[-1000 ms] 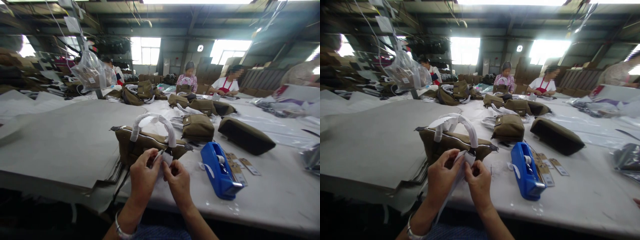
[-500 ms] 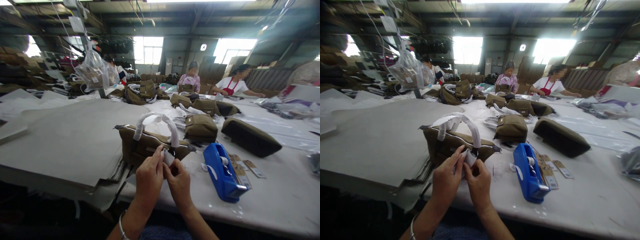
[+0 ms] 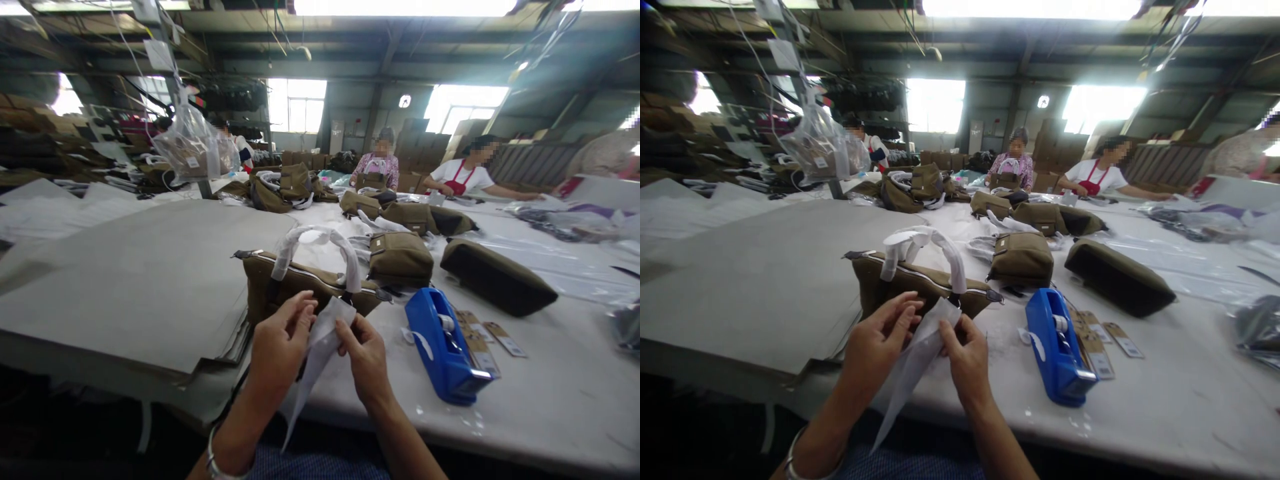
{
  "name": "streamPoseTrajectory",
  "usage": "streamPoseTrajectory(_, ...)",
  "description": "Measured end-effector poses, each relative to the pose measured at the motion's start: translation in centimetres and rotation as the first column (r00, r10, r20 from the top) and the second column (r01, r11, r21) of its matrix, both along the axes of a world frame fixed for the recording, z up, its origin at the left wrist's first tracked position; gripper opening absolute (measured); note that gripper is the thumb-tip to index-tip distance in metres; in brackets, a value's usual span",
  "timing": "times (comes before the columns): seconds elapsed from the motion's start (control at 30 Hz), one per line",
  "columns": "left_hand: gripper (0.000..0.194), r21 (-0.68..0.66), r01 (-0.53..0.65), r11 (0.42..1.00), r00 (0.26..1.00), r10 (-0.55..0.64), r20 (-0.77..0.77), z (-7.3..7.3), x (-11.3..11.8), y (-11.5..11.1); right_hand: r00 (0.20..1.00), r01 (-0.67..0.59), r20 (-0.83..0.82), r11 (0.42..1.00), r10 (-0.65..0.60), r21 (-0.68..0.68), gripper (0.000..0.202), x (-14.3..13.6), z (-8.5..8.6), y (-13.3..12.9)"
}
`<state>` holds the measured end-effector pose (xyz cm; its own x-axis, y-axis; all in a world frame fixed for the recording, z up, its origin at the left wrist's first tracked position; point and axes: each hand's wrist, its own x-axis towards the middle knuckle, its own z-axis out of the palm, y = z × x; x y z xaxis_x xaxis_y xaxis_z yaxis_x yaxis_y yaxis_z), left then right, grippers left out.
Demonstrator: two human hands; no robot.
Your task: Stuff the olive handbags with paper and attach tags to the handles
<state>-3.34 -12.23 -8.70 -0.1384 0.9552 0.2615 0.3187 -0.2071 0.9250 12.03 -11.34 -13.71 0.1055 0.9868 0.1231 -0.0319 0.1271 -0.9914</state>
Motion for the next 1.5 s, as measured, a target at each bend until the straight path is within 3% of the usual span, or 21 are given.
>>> streamPoseTrajectory(0.03, 0.037, -0.02, -0.004, 1.0, 1.0, 0.005, 0.017, -0.1, -0.5, 0.2, 0.997, -0.037, -0.068, 0.999, 0.036, -0.007, 0.034, 0.2, -0.1, 0.1)
streamPoseTrajectory(0.1, 0.038, -0.121, 0.139, 0.983, 0.99, -0.134, 0.05, -0.2, -1.1, 0.3, 0.981, -0.103, -0.168, 0.995, 0.098, -0.016, 0.032, 0.6, -0.1, 0.1)
streamPoseTrajectory(0.2, 0.046, -0.257, 0.445, 0.858, 0.892, -0.4, 0.209, -0.2, -0.9, 0.0, 0.965, -0.163, -0.209, 0.987, 0.158, -0.01, 0.03, 1.1, -0.1, 0.2)
streamPoseTrajectory(0.27, 0.047, -0.275, 0.51, 0.815, 0.846, -0.415, 0.336, -0.5, -0.1, -0.3, 0.972, -0.169, -0.165, 0.986, 0.165, -0.009, 0.031, 1.3, 0.0, 0.2)
streamPoseTrajectory(0.4, 0.043, -0.266, 0.476, 0.838, 0.823, -0.318, 0.47, -1.6, 1.3, -0.6, 0.992, -0.129, 0.006, 0.992, 0.129, -0.001, 0.033, 1.4, -0.1, 0.0)
streamPoseTrajectory(0.6, 0.033, -0.235, 0.233, 0.944, 0.943, -0.161, 0.29, -2.1, 2.0, -0.6, 0.98, -0.005, 0.199, 0.998, -0.008, 0.068, 0.034, 1.0, -0.3, -0.7)
streamPoseTrajectory(0.77, 0.031, -0.212, 0.139, 0.967, 0.976, -0.097, 0.195, -2.7, 2.7, -0.8, 0.95, 0.064, 0.294, 0.989, -0.102, 0.135, 0.045, 0.5, 0.1, -0.8)
streamPoseTrajectory(0.87, 0.032, -0.2, 0.151, 0.968, 0.967, -0.103, 0.234, -3.2, 3.1, -1.1, 0.971, 0.095, 0.213, 0.993, -0.108, 0.069, 0.044, 0.4, 0.0, -0.7)
streamPoseTrajectory(1.03, 0.04, -0.276, 0.345, 0.897, 0.853, -0.176, 0.491, -3.3, 2.9, -1.4, 0.996, 0.063, 0.058, 0.998, -0.063, 0.001, 0.042, 0.4, -0.4, -0.4)
streamPoseTrajectory(1.23, 0.041, -0.315, 0.303, 0.899, 0.853, -0.109, 0.511, -3.1, 3.2, -1.2, 0.98, -0.019, 0.196, 1.0, 0.016, 0.017, 0.039, 1.4, 1.2, -0.8)
streamPoseTrajectory(1.3, 0.042, -0.336, 0.284, 0.898, 0.867, -0.091, 0.491, -3.2, 3.2, -1.2, 0.953, -0.01, 0.304, 0.997, -0.015, 0.081, 0.032, 3.5, 1.9, -1.4)
streamPoseTrajectory(1.37, 0.045, -0.361, 0.273, 0.891, 0.876, -0.075, 0.477, -3.4, 3.2, -1.1, 0.881, 0.135, 0.424, 0.971, -0.207, 0.195, 0.028, 6.9, 2.2, -2.1)
streamPoseTrajectory(1.43, 0.048, -0.377, 0.279, 0.883, 0.874, -0.071, 0.481, -3.6, 3.0, -1.0, 0.704, 0.366, 0.517, 0.873, -0.486, 0.322, 0.03, 11.3, 1.8, -2.6)
streamPoseTrajectory(1.5, 0.05, -0.374, 0.29, 0.881, 0.869, -0.079, 0.488, -3.8, 2.9, -0.8, 0.514, 0.543, 0.57, 0.758, -0.64, 0.361, 0.038, 15.8, 0.9, -3.0)
